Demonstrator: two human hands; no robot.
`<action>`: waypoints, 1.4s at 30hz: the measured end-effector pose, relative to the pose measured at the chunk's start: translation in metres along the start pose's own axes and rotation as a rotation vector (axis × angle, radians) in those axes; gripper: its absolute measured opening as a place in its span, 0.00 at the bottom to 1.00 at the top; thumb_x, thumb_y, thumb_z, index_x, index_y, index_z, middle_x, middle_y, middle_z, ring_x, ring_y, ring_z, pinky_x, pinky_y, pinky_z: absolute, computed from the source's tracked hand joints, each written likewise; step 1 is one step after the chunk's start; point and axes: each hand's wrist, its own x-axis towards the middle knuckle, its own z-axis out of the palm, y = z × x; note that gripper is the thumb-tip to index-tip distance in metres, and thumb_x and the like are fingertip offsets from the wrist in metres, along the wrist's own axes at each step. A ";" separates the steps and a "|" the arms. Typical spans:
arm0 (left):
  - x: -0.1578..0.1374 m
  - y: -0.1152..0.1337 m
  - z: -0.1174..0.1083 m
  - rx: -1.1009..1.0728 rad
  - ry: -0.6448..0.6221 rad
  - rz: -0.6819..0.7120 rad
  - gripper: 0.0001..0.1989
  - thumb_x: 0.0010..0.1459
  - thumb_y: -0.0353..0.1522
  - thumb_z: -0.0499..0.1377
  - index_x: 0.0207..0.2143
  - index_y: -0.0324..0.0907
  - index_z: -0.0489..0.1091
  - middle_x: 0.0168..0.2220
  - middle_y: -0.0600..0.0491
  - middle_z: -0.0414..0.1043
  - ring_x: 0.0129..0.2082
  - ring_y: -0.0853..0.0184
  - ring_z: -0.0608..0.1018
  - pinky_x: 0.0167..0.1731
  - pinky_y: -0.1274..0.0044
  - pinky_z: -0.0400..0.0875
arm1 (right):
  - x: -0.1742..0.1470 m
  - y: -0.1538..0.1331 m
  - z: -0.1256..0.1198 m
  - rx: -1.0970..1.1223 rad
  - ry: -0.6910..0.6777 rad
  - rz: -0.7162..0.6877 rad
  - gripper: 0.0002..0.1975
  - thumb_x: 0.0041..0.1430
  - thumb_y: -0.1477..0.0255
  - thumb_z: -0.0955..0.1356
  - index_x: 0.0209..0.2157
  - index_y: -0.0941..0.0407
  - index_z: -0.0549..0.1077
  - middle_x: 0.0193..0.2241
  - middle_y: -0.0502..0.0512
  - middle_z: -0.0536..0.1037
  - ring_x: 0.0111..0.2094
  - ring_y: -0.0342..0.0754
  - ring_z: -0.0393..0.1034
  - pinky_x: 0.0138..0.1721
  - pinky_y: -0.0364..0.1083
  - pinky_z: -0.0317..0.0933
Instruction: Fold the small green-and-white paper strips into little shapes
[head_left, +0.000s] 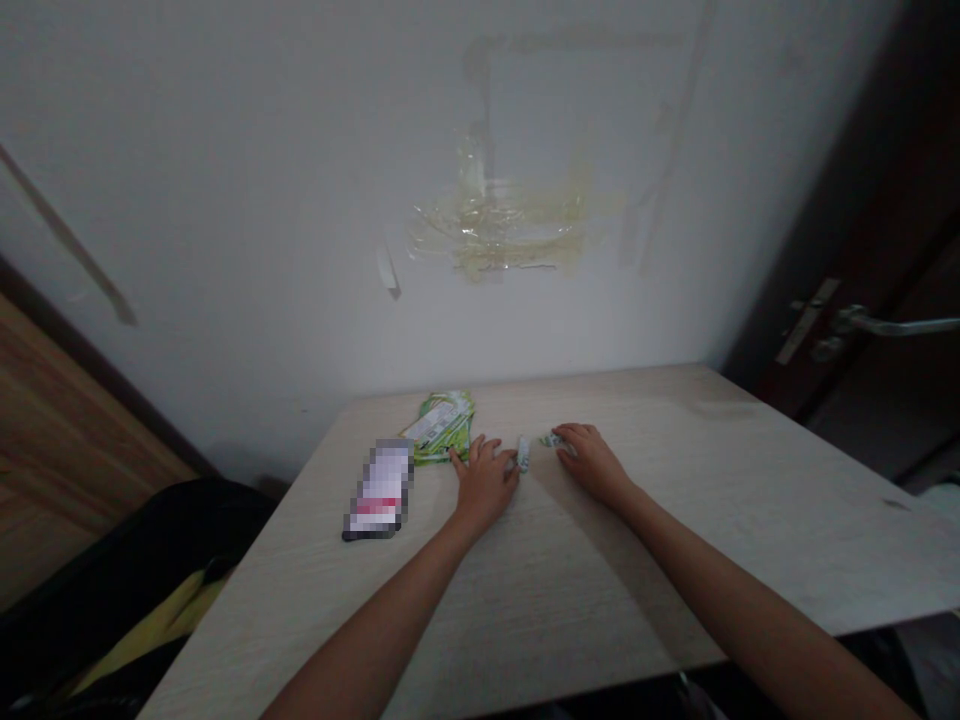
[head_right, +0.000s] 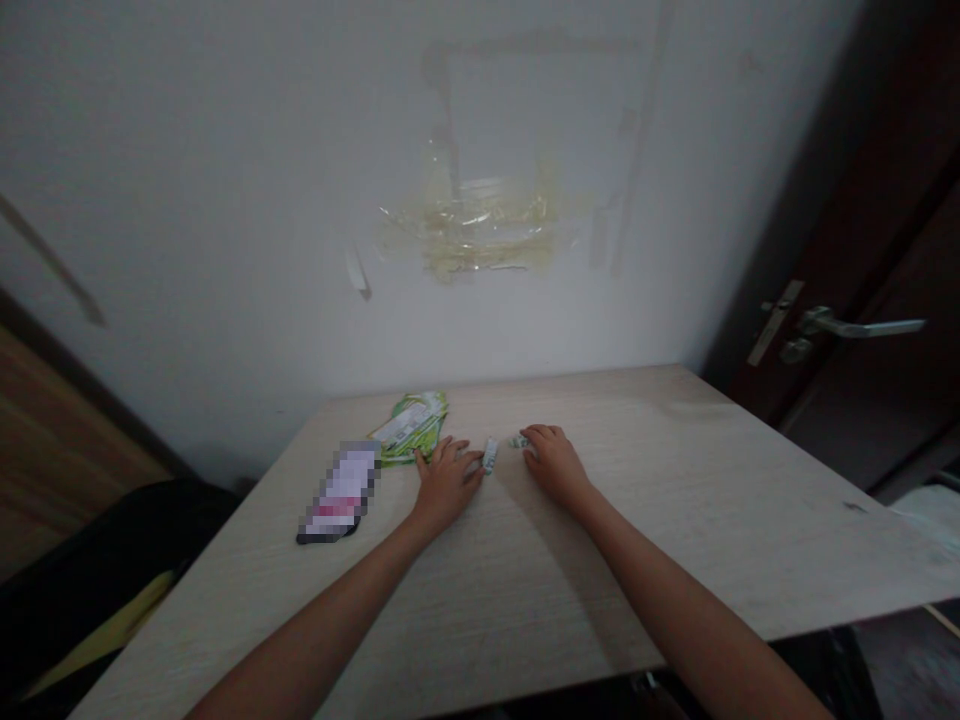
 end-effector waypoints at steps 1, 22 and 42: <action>0.000 0.000 0.000 -0.003 0.007 0.001 0.15 0.63 0.39 0.55 0.50 0.56 0.73 0.61 0.50 0.66 0.66 0.52 0.56 0.61 0.42 0.34 | 0.000 -0.002 0.001 0.028 -0.003 -0.023 0.19 0.60 0.75 0.64 0.53 0.57 0.73 0.52 0.60 0.75 0.54 0.54 0.64 0.58 0.54 0.60; 0.001 0.000 -0.004 -0.071 0.026 -0.036 0.12 0.62 0.39 0.59 0.47 0.52 0.76 0.58 0.50 0.68 0.64 0.50 0.58 0.62 0.44 0.34 | 0.001 0.004 0.016 0.025 -0.007 -0.019 0.15 0.61 0.67 0.68 0.48 0.51 0.77 0.46 0.60 0.75 0.51 0.55 0.67 0.54 0.53 0.61; 0.008 -0.004 -0.001 -0.304 0.123 -0.041 0.04 0.60 0.33 0.61 0.35 0.46 0.77 0.50 0.51 0.76 0.60 0.55 0.67 0.62 0.48 0.40 | 0.005 0.002 0.015 0.417 0.038 0.014 0.04 0.55 0.72 0.71 0.34 0.55 0.79 0.38 0.56 0.72 0.43 0.51 0.69 0.51 0.53 0.63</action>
